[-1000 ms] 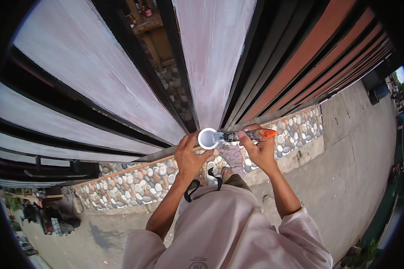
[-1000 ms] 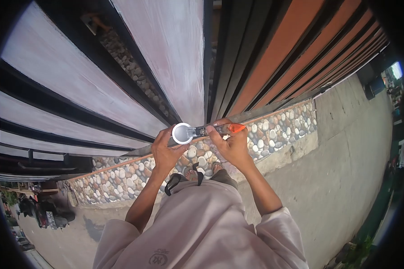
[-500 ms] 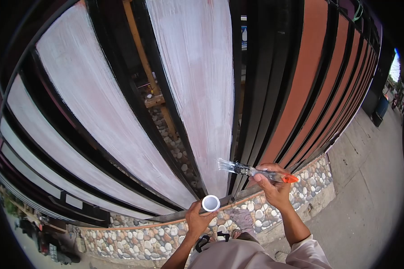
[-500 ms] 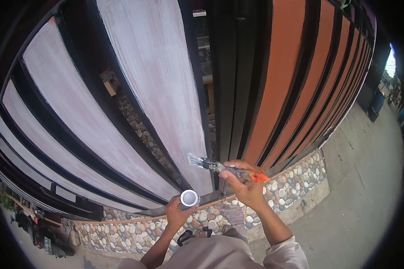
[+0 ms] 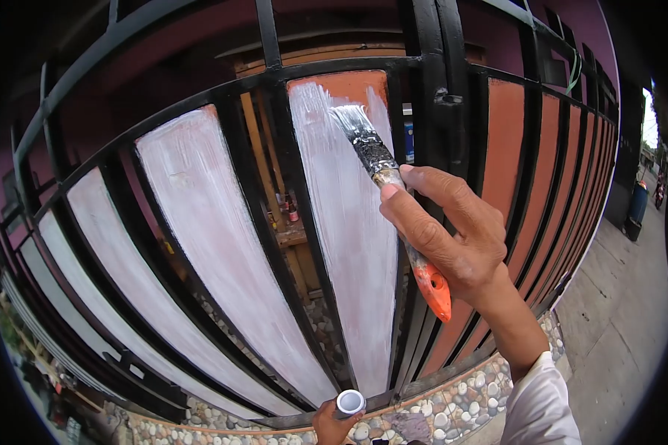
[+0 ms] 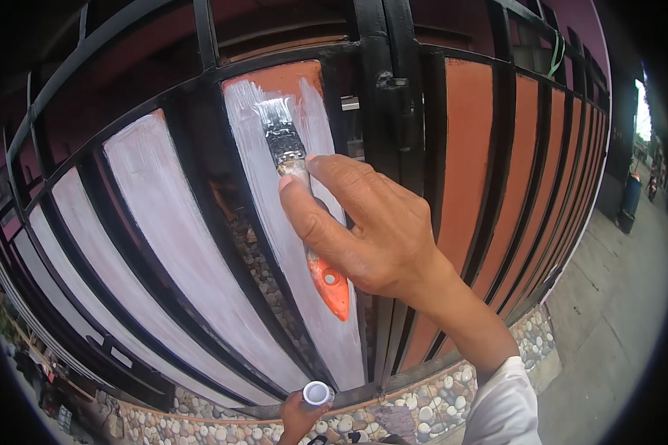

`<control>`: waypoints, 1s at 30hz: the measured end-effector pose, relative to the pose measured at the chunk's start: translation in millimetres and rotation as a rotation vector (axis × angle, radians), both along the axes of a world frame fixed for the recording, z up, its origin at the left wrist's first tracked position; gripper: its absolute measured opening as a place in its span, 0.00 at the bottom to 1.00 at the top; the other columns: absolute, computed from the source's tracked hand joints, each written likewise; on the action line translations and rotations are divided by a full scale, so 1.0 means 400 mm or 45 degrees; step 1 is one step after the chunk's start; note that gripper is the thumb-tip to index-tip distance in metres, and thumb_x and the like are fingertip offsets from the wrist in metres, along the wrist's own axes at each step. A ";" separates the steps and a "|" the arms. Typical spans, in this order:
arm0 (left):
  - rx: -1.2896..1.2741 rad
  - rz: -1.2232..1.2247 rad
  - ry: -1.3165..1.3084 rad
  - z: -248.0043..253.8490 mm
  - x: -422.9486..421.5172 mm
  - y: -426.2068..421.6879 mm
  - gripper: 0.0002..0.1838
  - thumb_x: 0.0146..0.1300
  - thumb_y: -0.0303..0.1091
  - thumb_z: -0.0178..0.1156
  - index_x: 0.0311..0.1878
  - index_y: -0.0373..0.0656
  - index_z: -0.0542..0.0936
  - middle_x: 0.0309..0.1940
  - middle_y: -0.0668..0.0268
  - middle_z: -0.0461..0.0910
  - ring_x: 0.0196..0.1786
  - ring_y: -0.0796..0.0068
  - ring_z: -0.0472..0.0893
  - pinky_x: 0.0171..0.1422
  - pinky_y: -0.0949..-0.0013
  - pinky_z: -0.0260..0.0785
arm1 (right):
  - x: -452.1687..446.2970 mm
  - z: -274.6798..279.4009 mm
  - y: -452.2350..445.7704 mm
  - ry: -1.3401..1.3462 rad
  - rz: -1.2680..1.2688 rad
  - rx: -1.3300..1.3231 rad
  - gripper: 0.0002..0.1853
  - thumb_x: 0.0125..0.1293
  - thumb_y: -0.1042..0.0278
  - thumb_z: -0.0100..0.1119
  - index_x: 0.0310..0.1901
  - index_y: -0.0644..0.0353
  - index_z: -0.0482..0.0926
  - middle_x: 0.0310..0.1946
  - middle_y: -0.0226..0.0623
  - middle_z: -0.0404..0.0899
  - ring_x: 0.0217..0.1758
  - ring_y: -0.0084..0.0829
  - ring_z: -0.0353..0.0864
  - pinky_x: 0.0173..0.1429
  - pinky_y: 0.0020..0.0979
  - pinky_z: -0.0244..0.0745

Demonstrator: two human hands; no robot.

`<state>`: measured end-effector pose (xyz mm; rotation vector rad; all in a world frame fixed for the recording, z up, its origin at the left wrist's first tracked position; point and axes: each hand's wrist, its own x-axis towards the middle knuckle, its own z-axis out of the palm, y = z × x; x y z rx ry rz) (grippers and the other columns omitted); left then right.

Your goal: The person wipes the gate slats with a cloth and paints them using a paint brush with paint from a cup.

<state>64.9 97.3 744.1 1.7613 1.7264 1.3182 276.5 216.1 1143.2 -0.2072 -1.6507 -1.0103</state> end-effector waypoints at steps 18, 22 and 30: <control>0.050 0.127 -0.072 -0.050 0.005 0.014 0.35 0.39 0.48 0.84 0.50 0.39 0.84 0.35 0.56 0.87 0.36 0.60 0.87 0.43 0.60 0.79 | 0.010 0.039 0.014 -0.094 -0.137 -0.018 0.18 0.53 0.73 0.66 0.48 0.61 0.81 0.43 0.44 0.82 0.41 0.36 0.86 0.36 0.28 0.82; -0.099 0.141 0.011 -0.027 0.007 0.014 0.34 0.40 0.49 0.84 0.49 0.40 0.84 0.32 0.59 0.87 0.32 0.62 0.86 0.40 0.60 0.78 | 0.013 0.063 0.041 -0.076 -0.124 0.053 0.20 0.53 0.72 0.67 0.50 0.60 0.81 0.43 0.45 0.81 0.41 0.38 0.86 0.37 0.28 0.81; -0.036 0.123 -0.092 -0.077 0.003 0.026 0.35 0.38 0.48 0.84 0.48 0.39 0.84 0.32 0.57 0.87 0.32 0.64 0.86 0.40 0.61 0.78 | 0.046 0.035 0.016 -0.037 -0.136 -0.082 0.21 0.52 0.73 0.67 0.51 0.58 0.83 0.43 0.46 0.82 0.42 0.36 0.86 0.36 0.28 0.82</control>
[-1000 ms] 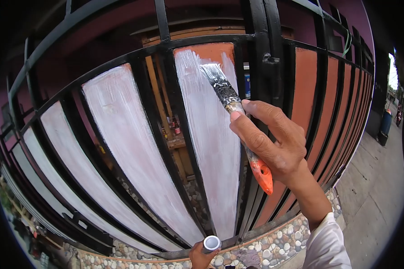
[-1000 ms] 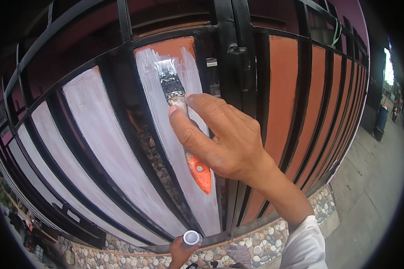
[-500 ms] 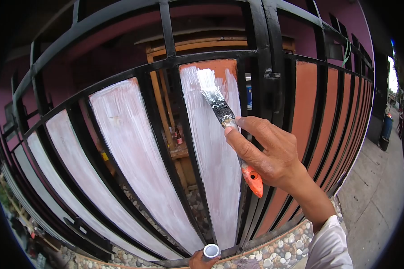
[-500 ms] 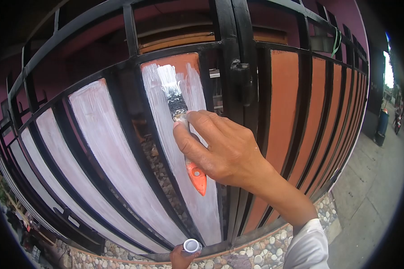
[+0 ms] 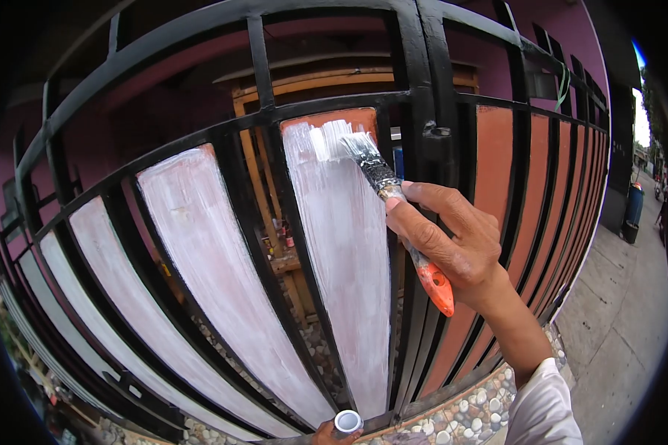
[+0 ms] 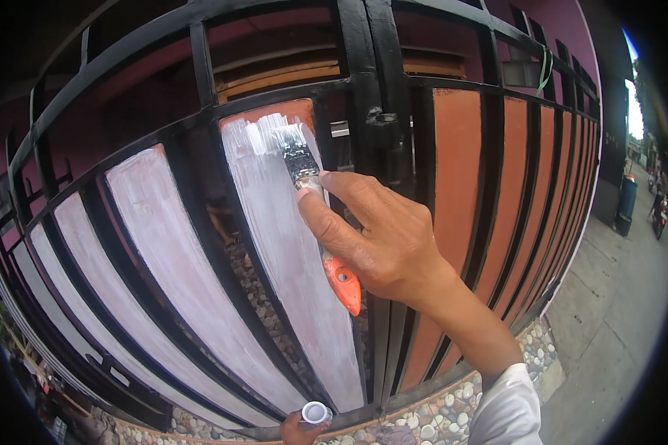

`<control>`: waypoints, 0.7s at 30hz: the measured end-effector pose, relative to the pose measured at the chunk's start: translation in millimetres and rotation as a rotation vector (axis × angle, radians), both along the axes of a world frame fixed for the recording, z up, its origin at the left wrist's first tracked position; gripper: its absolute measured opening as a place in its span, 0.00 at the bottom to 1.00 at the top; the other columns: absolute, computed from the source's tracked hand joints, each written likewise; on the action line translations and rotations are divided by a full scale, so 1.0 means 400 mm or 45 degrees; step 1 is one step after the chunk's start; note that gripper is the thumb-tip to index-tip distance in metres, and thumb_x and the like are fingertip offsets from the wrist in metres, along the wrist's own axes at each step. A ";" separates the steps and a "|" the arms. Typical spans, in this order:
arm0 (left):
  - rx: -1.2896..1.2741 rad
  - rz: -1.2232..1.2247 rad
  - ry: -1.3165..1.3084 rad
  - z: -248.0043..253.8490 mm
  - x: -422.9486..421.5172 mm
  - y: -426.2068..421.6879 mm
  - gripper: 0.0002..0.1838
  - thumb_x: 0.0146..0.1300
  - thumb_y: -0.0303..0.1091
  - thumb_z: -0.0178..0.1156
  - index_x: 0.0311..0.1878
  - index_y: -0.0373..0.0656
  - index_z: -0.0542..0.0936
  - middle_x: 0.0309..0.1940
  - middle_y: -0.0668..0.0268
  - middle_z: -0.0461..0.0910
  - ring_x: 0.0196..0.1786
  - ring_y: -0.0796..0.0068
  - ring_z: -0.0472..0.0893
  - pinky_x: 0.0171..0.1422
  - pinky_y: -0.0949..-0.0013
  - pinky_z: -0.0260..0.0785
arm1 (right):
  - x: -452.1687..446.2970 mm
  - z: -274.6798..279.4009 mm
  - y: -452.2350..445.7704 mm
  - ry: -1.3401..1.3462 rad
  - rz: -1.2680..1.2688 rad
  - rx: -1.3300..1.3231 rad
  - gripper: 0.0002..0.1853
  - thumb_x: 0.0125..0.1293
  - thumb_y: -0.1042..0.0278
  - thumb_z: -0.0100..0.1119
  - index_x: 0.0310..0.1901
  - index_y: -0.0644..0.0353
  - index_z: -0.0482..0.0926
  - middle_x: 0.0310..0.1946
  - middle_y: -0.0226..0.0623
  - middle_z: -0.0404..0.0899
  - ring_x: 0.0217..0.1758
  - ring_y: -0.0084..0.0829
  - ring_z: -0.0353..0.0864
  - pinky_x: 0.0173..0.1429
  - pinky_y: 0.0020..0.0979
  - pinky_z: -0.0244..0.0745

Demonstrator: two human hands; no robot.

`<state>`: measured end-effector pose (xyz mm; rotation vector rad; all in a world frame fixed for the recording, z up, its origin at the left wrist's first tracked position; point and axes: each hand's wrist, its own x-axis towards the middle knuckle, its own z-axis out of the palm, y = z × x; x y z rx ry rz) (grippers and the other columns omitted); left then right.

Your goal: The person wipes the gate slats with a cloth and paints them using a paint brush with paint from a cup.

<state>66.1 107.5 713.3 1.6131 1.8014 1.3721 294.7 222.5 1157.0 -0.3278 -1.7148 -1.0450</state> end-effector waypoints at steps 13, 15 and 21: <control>0.022 0.011 0.087 0.032 0.010 -0.011 0.33 0.39 0.46 0.85 0.48 0.40 0.85 0.35 0.54 0.87 0.37 0.59 0.87 0.44 0.60 0.79 | 0.027 0.002 -0.008 0.022 0.019 -0.043 0.23 0.51 0.75 0.69 0.52 0.57 0.83 0.42 0.44 0.83 0.40 0.35 0.86 0.33 0.29 0.82; 0.005 -0.007 0.070 0.050 0.016 -0.015 0.33 0.38 0.46 0.85 0.48 0.39 0.85 0.36 0.54 0.87 0.38 0.60 0.87 0.45 0.60 0.79 | 0.031 0.028 0.014 0.040 0.021 0.042 0.22 0.53 0.75 0.68 0.53 0.56 0.83 0.42 0.43 0.83 0.40 0.34 0.86 0.33 0.28 0.82; 0.014 -0.011 0.089 0.042 0.025 -0.018 0.35 0.38 0.45 0.85 0.49 0.37 0.84 0.36 0.54 0.87 0.38 0.60 0.87 0.45 0.60 0.79 | 0.032 -0.017 0.024 0.034 0.012 -0.094 0.20 0.52 0.76 0.69 0.49 0.57 0.83 0.42 0.42 0.83 0.39 0.33 0.86 0.32 0.27 0.82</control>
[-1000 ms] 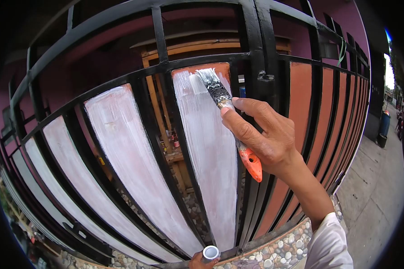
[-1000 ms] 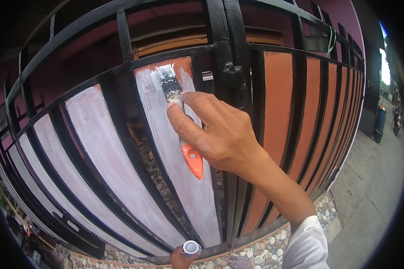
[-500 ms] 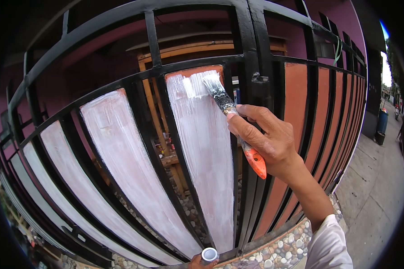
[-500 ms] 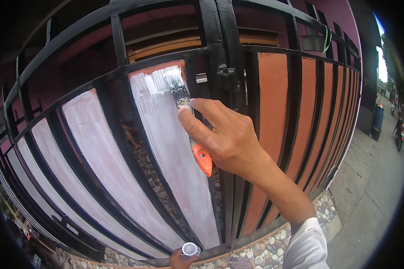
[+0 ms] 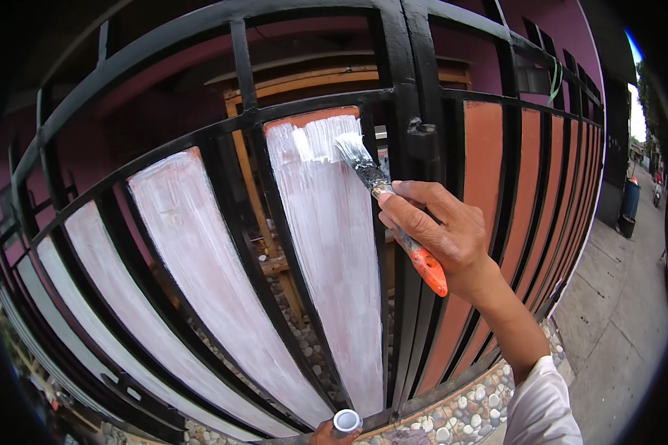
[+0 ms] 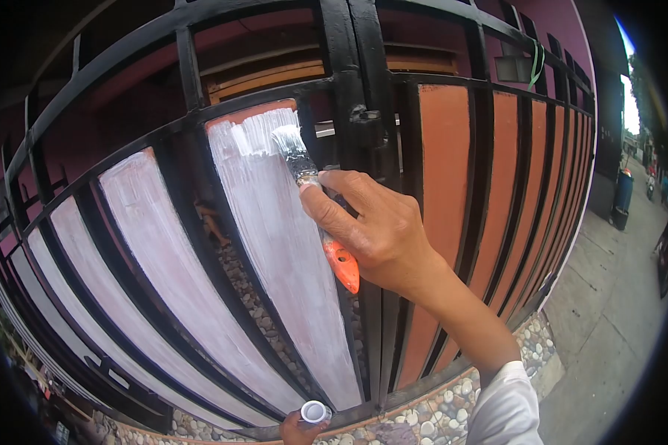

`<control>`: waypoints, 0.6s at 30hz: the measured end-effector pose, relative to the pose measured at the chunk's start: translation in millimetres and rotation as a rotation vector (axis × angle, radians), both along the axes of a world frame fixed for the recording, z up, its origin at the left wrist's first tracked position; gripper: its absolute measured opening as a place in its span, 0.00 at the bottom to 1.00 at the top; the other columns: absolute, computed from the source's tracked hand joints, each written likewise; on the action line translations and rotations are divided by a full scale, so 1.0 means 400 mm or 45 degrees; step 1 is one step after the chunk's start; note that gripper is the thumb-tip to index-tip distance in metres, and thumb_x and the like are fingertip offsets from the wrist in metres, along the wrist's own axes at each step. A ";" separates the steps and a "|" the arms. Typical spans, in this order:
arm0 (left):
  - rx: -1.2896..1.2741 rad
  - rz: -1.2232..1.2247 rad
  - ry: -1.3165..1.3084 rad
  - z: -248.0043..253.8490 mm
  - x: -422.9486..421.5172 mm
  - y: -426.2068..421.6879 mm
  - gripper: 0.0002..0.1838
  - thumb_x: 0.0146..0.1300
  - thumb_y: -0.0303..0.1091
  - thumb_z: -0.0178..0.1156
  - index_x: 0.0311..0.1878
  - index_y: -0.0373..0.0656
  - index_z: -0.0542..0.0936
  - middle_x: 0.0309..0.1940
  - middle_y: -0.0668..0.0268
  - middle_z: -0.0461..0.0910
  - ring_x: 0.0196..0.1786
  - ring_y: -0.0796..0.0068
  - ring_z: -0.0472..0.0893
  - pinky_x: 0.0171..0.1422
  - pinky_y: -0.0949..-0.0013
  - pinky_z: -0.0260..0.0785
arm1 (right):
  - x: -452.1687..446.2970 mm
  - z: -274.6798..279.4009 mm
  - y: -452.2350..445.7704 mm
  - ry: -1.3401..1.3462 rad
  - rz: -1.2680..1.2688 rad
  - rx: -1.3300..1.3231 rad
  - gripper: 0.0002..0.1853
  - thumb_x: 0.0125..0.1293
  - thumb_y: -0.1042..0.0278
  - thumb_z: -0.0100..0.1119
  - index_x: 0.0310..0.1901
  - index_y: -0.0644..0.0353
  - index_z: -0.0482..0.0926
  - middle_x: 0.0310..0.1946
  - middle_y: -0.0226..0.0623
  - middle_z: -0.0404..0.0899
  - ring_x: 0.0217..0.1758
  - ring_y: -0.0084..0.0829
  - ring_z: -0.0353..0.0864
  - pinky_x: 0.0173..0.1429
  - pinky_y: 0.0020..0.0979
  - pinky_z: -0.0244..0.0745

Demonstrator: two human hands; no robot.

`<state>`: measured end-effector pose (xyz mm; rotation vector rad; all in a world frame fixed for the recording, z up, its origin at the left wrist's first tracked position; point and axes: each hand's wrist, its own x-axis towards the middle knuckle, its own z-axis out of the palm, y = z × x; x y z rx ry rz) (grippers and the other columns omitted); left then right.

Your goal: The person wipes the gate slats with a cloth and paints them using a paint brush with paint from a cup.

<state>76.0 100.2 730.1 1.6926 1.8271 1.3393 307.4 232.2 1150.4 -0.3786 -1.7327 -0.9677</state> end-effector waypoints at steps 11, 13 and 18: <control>-0.091 0.035 0.045 -0.005 0.002 -0.009 0.35 0.37 0.45 0.85 0.49 0.37 0.84 0.37 0.53 0.87 0.40 0.58 0.87 0.46 0.59 0.79 | -0.018 0.059 0.000 0.516 0.423 0.077 0.11 0.58 0.76 0.74 0.41 0.68 0.84 0.32 0.41 0.87 0.31 0.26 0.88 0.33 0.23 0.81; -0.081 0.025 0.035 -0.001 0.004 -0.011 0.35 0.37 0.45 0.85 0.49 0.37 0.84 0.38 0.53 0.87 0.40 0.58 0.87 0.46 0.59 0.79 | -0.026 0.071 0.013 0.514 0.454 0.075 0.11 0.58 0.75 0.73 0.41 0.68 0.84 0.32 0.41 0.87 0.31 0.26 0.88 0.33 0.23 0.81; -0.058 -0.018 -0.027 -0.017 -0.003 -0.015 0.35 0.38 0.44 0.85 0.50 0.38 0.84 0.39 0.53 0.87 0.42 0.58 0.87 0.48 0.59 0.78 | -0.030 0.064 0.020 0.513 0.499 -0.040 0.10 0.59 0.75 0.73 0.41 0.68 0.84 0.32 0.41 0.87 0.31 0.27 0.88 0.33 0.23 0.81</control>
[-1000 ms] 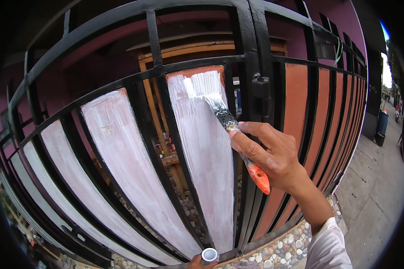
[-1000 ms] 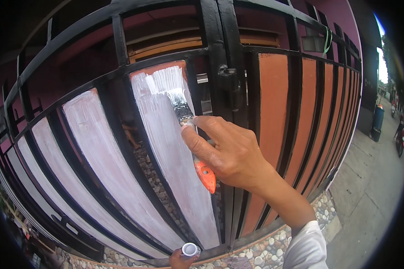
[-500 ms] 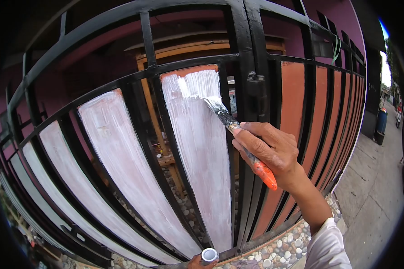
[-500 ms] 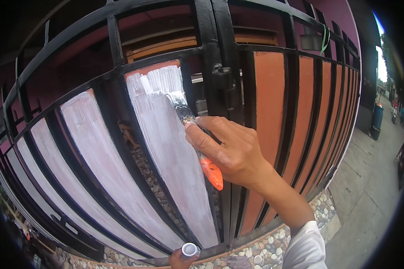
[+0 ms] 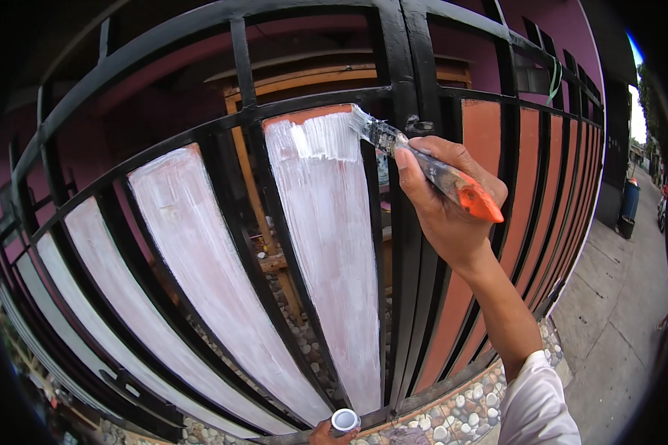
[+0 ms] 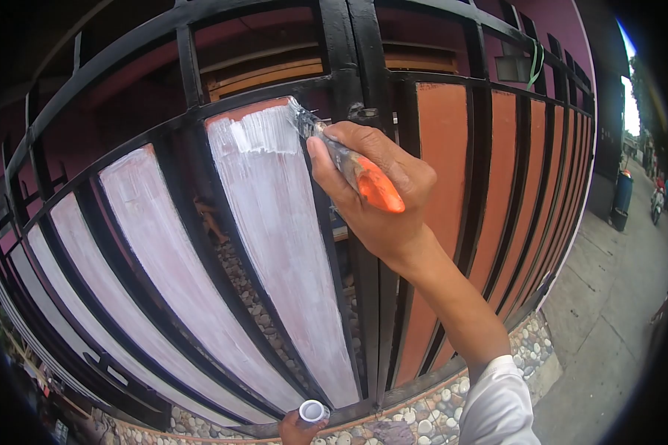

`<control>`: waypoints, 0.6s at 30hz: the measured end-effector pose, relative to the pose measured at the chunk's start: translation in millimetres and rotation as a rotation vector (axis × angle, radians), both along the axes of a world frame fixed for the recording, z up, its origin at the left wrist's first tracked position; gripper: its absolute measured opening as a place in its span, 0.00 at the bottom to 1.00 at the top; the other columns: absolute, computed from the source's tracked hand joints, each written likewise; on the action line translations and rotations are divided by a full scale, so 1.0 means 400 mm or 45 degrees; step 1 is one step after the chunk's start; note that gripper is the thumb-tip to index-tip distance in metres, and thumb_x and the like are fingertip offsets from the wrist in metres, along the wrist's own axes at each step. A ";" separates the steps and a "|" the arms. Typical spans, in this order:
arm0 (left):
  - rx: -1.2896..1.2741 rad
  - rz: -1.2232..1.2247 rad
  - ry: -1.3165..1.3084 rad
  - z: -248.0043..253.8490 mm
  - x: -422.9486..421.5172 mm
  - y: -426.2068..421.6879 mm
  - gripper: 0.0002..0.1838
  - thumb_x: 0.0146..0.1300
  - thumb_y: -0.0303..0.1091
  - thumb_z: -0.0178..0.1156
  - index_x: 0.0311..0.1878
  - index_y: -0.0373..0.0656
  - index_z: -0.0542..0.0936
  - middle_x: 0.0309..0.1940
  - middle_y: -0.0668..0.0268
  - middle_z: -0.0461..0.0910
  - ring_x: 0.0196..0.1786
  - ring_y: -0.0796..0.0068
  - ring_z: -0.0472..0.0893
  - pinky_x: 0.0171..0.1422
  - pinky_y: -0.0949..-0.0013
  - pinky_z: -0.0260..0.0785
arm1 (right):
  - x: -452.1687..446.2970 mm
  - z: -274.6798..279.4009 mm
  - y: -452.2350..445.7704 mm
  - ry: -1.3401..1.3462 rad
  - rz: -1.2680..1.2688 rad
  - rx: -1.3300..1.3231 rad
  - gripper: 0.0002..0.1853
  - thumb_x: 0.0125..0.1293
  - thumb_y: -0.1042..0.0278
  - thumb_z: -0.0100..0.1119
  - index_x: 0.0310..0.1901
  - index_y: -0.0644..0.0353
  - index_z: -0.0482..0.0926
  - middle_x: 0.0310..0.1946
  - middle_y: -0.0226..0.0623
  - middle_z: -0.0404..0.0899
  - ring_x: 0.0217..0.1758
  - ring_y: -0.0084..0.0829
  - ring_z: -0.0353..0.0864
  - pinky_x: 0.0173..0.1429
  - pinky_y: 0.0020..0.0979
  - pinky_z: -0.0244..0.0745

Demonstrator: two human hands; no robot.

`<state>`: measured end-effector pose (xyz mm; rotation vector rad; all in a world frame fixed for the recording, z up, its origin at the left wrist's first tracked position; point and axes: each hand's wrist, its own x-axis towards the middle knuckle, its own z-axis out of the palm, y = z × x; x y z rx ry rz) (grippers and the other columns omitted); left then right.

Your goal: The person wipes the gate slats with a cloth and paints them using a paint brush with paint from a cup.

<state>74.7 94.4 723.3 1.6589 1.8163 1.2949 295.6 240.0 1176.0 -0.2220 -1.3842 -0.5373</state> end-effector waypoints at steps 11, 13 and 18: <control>-0.097 0.011 0.050 0.006 0.006 -0.002 0.35 0.38 0.43 0.84 0.50 0.37 0.84 0.40 0.52 0.86 0.43 0.56 0.86 0.49 0.57 0.78 | 0.016 -0.138 -0.057 -0.163 -0.177 -0.089 0.11 0.53 0.80 0.73 0.37 0.67 0.83 0.27 0.38 0.84 0.21 0.26 0.83 0.23 0.22 0.74; -0.091 0.002 0.068 0.000 0.005 -0.004 0.35 0.37 0.43 0.85 0.50 0.37 0.84 0.40 0.52 0.86 0.43 0.55 0.86 0.49 0.57 0.78 | 0.019 -0.161 -0.073 -0.236 -0.200 -0.173 0.11 0.52 0.79 0.74 0.37 0.66 0.83 0.25 0.37 0.84 0.21 0.26 0.83 0.23 0.22 0.74; -0.113 -0.028 -0.002 -0.009 0.005 0.001 0.37 0.37 0.44 0.85 0.51 0.36 0.83 0.41 0.51 0.86 0.43 0.56 0.86 0.50 0.57 0.78 | 0.023 -0.094 -0.085 -0.156 -0.207 -0.067 0.10 0.53 0.78 0.73 0.37 0.65 0.84 0.28 0.38 0.85 0.25 0.28 0.85 0.26 0.24 0.76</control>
